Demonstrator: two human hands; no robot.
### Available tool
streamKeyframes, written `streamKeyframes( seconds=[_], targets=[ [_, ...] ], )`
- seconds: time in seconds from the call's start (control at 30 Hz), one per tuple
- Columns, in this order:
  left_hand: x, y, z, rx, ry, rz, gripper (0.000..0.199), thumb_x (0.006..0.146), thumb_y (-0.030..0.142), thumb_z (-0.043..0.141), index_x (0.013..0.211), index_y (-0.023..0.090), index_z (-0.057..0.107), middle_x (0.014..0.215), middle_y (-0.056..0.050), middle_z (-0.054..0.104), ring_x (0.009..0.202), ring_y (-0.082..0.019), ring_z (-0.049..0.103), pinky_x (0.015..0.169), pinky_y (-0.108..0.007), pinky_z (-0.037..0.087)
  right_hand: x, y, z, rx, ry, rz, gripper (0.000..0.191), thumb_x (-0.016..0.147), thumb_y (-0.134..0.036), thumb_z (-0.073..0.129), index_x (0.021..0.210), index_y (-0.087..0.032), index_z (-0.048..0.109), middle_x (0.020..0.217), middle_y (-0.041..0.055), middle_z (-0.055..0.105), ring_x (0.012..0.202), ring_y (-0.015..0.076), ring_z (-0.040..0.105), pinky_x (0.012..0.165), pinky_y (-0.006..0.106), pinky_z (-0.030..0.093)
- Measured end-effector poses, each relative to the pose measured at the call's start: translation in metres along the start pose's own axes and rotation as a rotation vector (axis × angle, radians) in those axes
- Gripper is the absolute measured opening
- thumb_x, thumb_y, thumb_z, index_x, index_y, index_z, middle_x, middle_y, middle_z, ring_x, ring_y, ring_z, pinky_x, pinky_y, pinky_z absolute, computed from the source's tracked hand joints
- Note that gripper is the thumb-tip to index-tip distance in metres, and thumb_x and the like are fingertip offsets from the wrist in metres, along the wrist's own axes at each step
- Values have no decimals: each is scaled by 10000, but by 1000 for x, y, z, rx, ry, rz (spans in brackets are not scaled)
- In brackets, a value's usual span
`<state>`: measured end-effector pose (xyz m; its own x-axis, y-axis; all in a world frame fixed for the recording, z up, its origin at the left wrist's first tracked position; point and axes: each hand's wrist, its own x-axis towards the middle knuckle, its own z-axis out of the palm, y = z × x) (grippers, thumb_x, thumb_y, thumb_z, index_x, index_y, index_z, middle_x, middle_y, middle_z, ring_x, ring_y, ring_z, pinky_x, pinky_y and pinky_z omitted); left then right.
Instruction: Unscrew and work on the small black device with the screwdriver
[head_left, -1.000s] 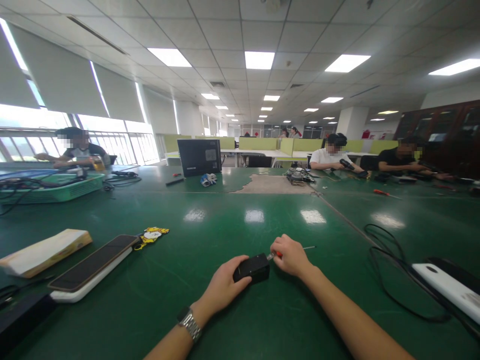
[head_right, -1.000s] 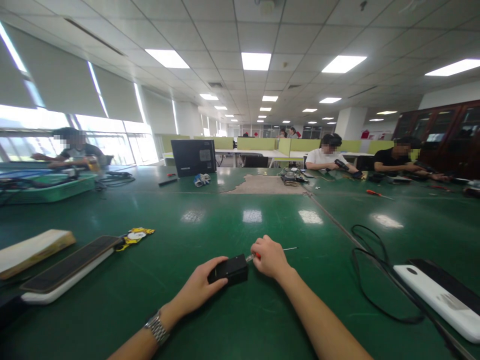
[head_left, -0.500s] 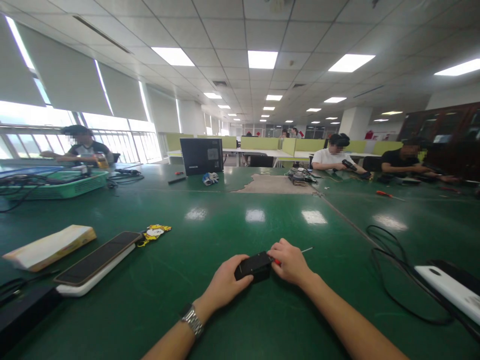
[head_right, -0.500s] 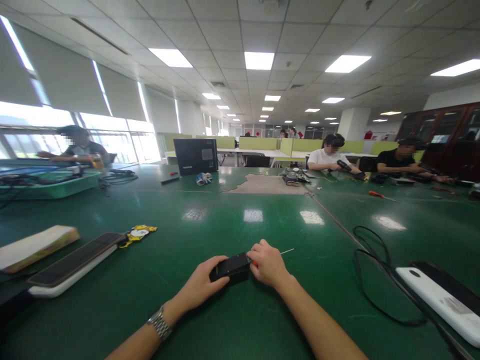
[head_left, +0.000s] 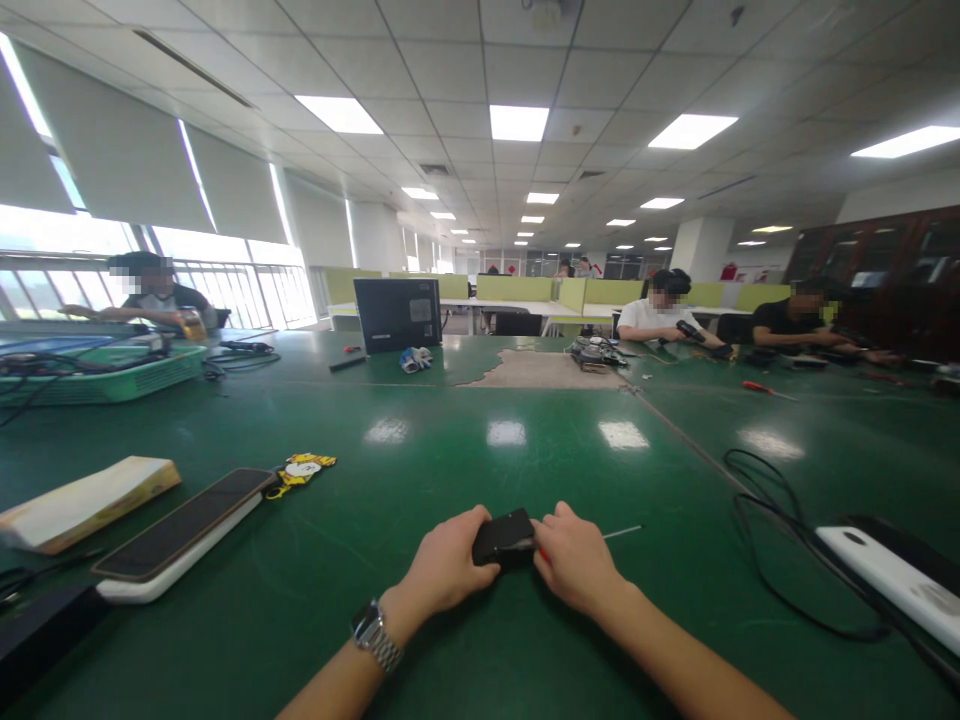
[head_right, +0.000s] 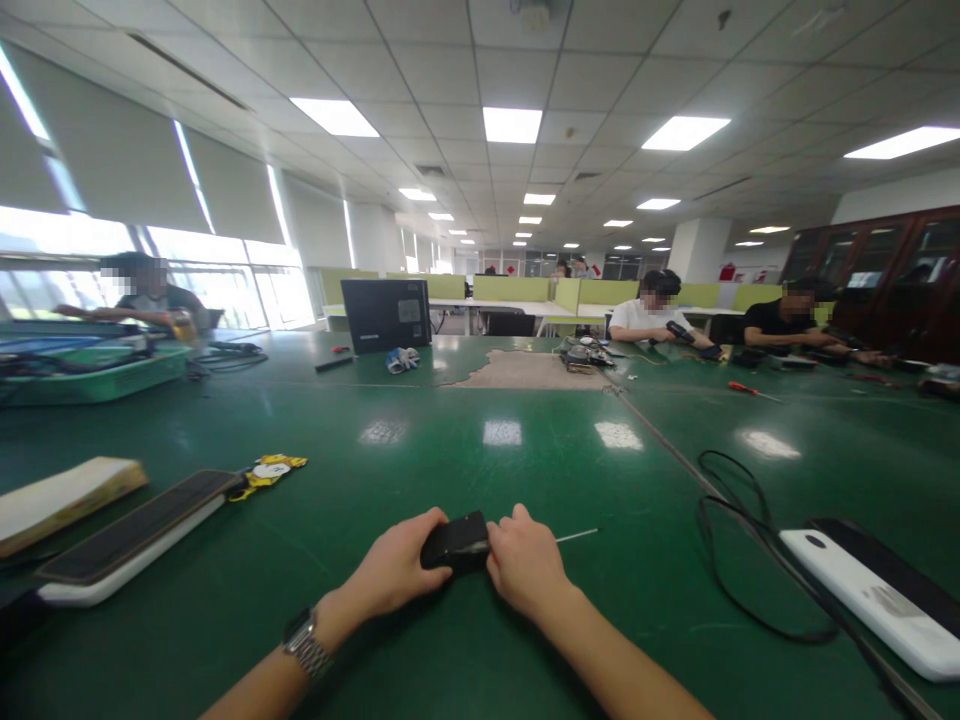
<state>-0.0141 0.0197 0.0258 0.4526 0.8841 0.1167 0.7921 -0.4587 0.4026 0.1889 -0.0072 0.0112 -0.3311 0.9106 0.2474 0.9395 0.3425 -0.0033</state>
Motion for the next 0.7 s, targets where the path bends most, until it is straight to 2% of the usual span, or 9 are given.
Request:
streamKeyframes(
  seconds=[0.1,0.23,0.3,0.47,0.57,0.7],
  targets=[
    [3,5,-2,120,-26,3,319,665,307,650,946,224,526,971,-50,661,846,-261,626,665,-291,437,-5,-9,4,4,-20,45,302,843,-200,453,1116,-180,581,890,89,661,909,256,497,644,298,401],
    [1,6,-3,131,-33,-2,308,675,315,633,956,246,529,961,-30,669,835,-257,634,655,-293,442,-5,-9,3,25,-35,80,229,844,-213,458,1017,-191,606,887,88,657,911,253,498,661,298,409],
    [-2,3,-2,87,-19,10,300,698,327,621,980,265,542,958,-8,674,844,-246,636,667,-292,446,-4,-6,1,42,-21,71,237,840,-222,463,1032,-199,600,877,79,658,903,248,501,667,298,407],
    [-6,-2,5,-14,19,50,409,717,291,613,1122,321,565,1079,20,672,970,-233,625,799,-293,453,-5,-4,2,56,0,58,247,837,-237,462,1034,-209,608,851,71,664,890,248,510,662,298,397],
    [-7,-2,8,-53,27,47,397,736,294,609,1132,314,595,1084,11,677,985,-229,623,826,-286,449,-5,-7,4,53,6,78,250,840,-245,463,1035,-205,615,842,71,670,883,246,519,657,296,394],
    [-8,-3,8,-95,42,19,364,751,322,618,1113,292,638,1037,-14,694,946,-241,632,813,-297,452,0,5,4,10,-17,143,195,846,-274,473,882,-207,652,849,76,679,910,251,540,662,295,399]
  ],
)
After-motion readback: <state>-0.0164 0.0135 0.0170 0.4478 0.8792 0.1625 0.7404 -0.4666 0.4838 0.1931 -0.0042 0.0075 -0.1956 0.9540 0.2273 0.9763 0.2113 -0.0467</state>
